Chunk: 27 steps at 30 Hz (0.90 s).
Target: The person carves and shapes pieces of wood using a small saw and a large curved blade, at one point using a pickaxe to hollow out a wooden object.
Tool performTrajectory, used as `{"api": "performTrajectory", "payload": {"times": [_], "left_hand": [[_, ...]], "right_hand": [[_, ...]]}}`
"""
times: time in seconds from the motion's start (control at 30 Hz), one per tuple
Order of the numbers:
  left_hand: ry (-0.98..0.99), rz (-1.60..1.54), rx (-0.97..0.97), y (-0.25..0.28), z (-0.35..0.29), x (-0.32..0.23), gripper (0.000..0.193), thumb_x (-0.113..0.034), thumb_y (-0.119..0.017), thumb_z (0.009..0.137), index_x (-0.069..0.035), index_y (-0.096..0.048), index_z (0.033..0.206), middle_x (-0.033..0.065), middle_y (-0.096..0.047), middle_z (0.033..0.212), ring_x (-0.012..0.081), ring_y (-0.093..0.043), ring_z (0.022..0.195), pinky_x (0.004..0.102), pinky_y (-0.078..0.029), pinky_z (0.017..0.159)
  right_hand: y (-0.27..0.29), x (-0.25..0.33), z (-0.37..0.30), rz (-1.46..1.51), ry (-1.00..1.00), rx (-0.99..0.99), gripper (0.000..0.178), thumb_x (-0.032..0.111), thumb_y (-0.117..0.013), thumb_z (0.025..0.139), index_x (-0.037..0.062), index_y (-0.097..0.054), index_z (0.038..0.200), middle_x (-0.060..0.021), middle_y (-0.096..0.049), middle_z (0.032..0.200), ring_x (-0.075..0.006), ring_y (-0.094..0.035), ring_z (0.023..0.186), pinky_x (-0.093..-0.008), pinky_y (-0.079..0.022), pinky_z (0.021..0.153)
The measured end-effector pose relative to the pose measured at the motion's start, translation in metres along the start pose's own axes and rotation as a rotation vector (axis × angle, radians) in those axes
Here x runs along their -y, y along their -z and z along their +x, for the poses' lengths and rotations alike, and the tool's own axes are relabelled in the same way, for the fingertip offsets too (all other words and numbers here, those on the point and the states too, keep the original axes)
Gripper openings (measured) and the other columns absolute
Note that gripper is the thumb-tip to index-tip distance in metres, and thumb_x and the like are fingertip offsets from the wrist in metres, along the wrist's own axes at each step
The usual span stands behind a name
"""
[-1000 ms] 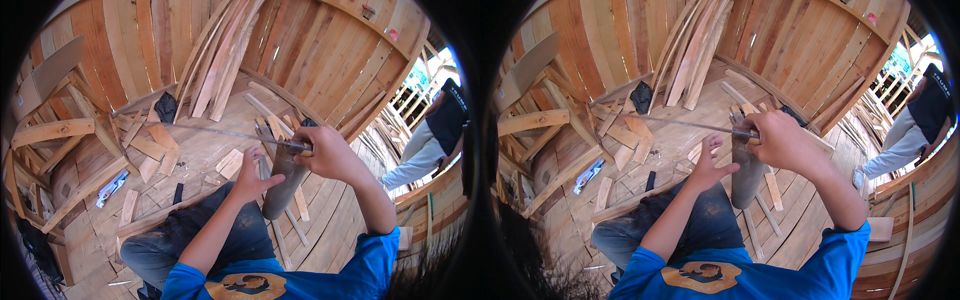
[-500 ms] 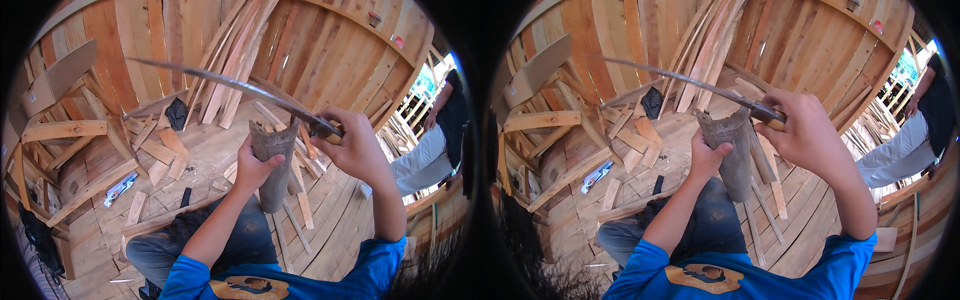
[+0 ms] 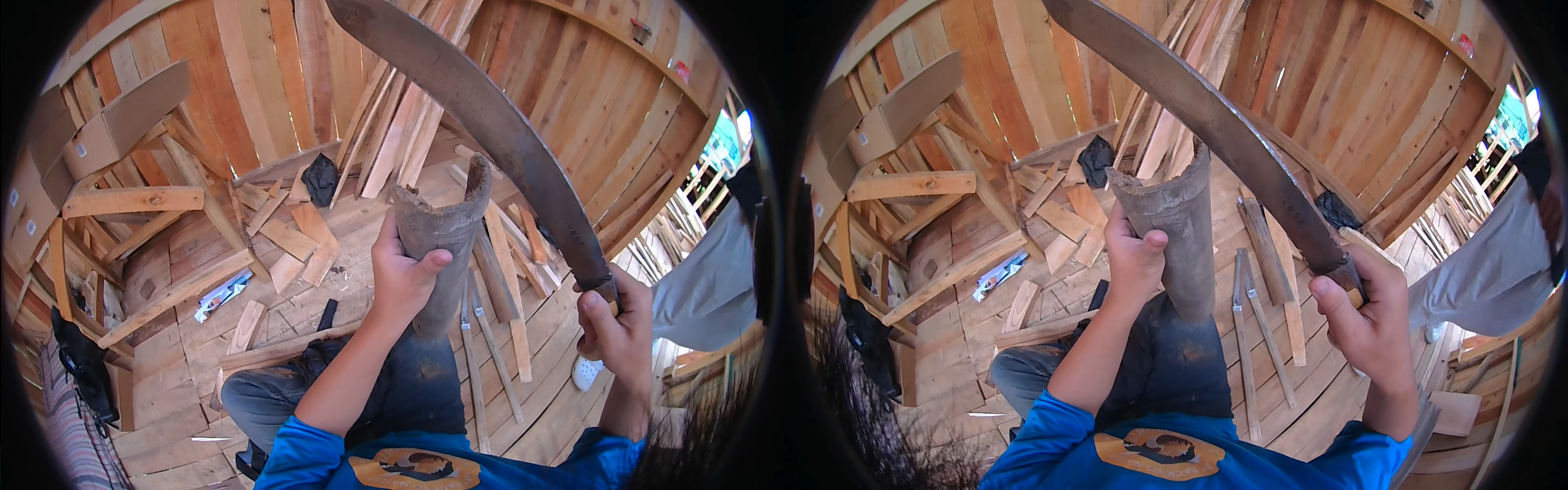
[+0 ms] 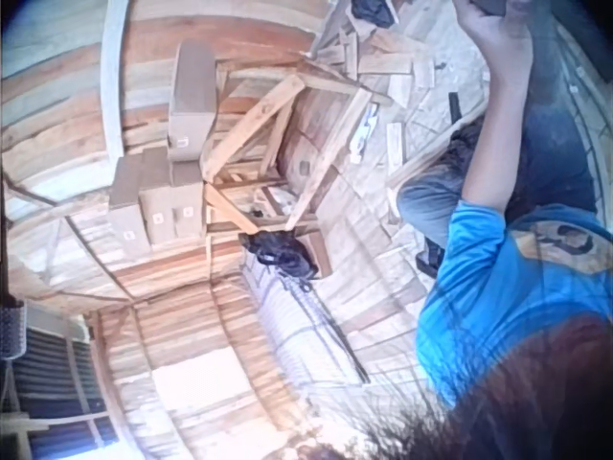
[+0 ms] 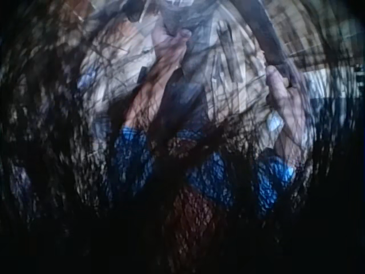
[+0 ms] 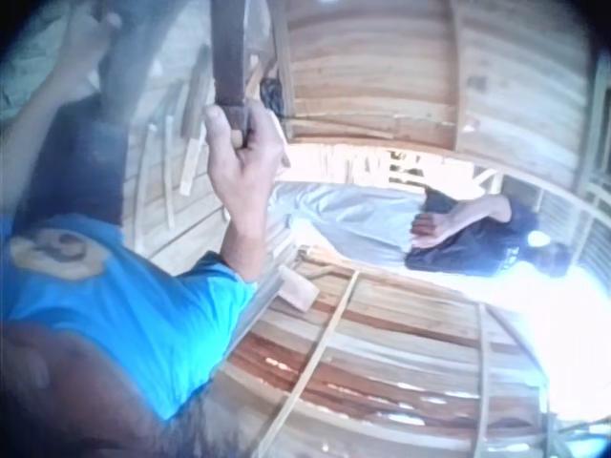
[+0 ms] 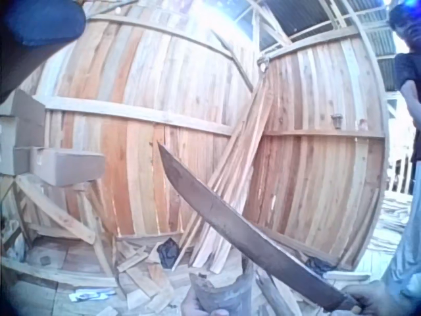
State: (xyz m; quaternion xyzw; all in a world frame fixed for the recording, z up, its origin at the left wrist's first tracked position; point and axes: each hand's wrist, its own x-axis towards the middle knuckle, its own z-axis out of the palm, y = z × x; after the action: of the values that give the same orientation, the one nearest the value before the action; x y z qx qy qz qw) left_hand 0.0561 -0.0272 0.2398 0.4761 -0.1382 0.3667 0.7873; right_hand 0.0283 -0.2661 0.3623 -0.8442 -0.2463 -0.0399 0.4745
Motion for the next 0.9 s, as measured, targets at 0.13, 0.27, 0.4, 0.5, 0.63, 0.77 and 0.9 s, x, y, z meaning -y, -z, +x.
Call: {"api": "performTrajectory", "payload": {"times": [0.13,0.27,0.4,0.5,0.63,0.77,0.9], "left_hand": [[-0.014,0.033,0.024,-0.007,-0.001,0.005,0.086,-0.053,-0.078,0.070,0.005,-0.043,0.123,0.0096,-0.061,0.109,0.0154,-0.058,0.102,0.0296,-0.044,0.092],[-0.004,0.058,0.025,-0.011,-0.003,0.009,0.085,-0.057,-0.074,0.071,0.005,-0.045,0.121,0.0096,-0.062,0.108,0.0149,-0.058,0.101,0.0289,-0.044,0.091],[0.026,0.102,0.043,-0.004,-0.005,0.019,0.083,-0.059,-0.073,0.072,0.006,-0.047,0.118,0.0096,-0.063,0.106,0.0143,-0.058,0.100,0.0288,-0.045,0.089],[0.024,0.144,0.024,-0.004,-0.006,0.025,0.081,-0.058,-0.072,0.073,0.006,-0.048,0.117,0.0094,-0.063,0.106,0.0137,-0.058,0.099,0.0287,-0.045,0.088],[0.031,0.112,0.016,-0.006,-0.001,0.025,0.080,-0.058,-0.073,0.073,0.005,-0.048,0.116,0.0095,-0.063,0.106,0.0136,-0.058,0.099,0.0284,-0.046,0.087],[0.031,0.107,0.011,-0.002,0.001,0.026,0.080,-0.056,-0.073,0.074,0.006,-0.048,0.118,0.0097,-0.063,0.108,0.0136,-0.058,0.100,0.0284,-0.045,0.088],[0.044,0.097,0.022,0.001,0.001,0.027,0.080,-0.054,-0.074,0.075,0.006,-0.048,0.120,0.0094,-0.063,0.109,0.0139,-0.058,0.100,0.0287,-0.045,0.088]], "right_hand": [[0.004,0.004,-0.003,0.103,0.126,-0.069,0.030,0.028,-0.059,0.091,-0.0019,-0.060,0.095,0.0020,-0.051,0.058,-0.0018,-0.045,0.047,-0.0176,-0.032,0.042],[0.001,0.006,-0.002,0.152,0.075,-0.090,0.029,0.027,-0.057,0.093,-0.0018,-0.060,0.097,0.0020,-0.050,0.056,-0.0027,-0.045,0.046,-0.0186,-0.033,0.042],[0.001,0.004,0.015,-0.096,-0.093,0.215,0.029,0.029,-0.057,0.093,0.0003,-0.056,0.090,0.0030,-0.048,0.052,-0.0028,-0.046,0.044,-0.0197,-0.035,0.042],[0.003,0.001,0.021,-0.008,-0.136,0.241,0.030,0.030,-0.057,0.094,0.0017,-0.055,0.085,0.0030,-0.049,0.052,-0.0035,-0.046,0.042,-0.0201,-0.035,0.041],[0.002,-0.008,0.025,0.033,-0.105,0.272,0.031,0.031,-0.055,0.095,0.0019,-0.053,0.084,0.0027,-0.048,0.052,-0.0037,-0.046,0.041,-0.0201,-0.035,0.040],[-0.002,-0.020,0.034,0.173,-0.147,0.336,0.034,0.033,-0.052,0.096,0.0022,-0.053,0.083,0.0016,-0.048,0.053,-0.0045,-0.046,0.041,-0.0200,-0.035,0.040],[-0.011,-0.035,0.041,0.381,-0.217,0.425,0.037,0.036,-0.049,0.097,0.0024,-0.053,0.082,0.0009,-0.048,0.054,-0.0052,-0.045,0.041,-0.0202,-0.035,0.040]]}}
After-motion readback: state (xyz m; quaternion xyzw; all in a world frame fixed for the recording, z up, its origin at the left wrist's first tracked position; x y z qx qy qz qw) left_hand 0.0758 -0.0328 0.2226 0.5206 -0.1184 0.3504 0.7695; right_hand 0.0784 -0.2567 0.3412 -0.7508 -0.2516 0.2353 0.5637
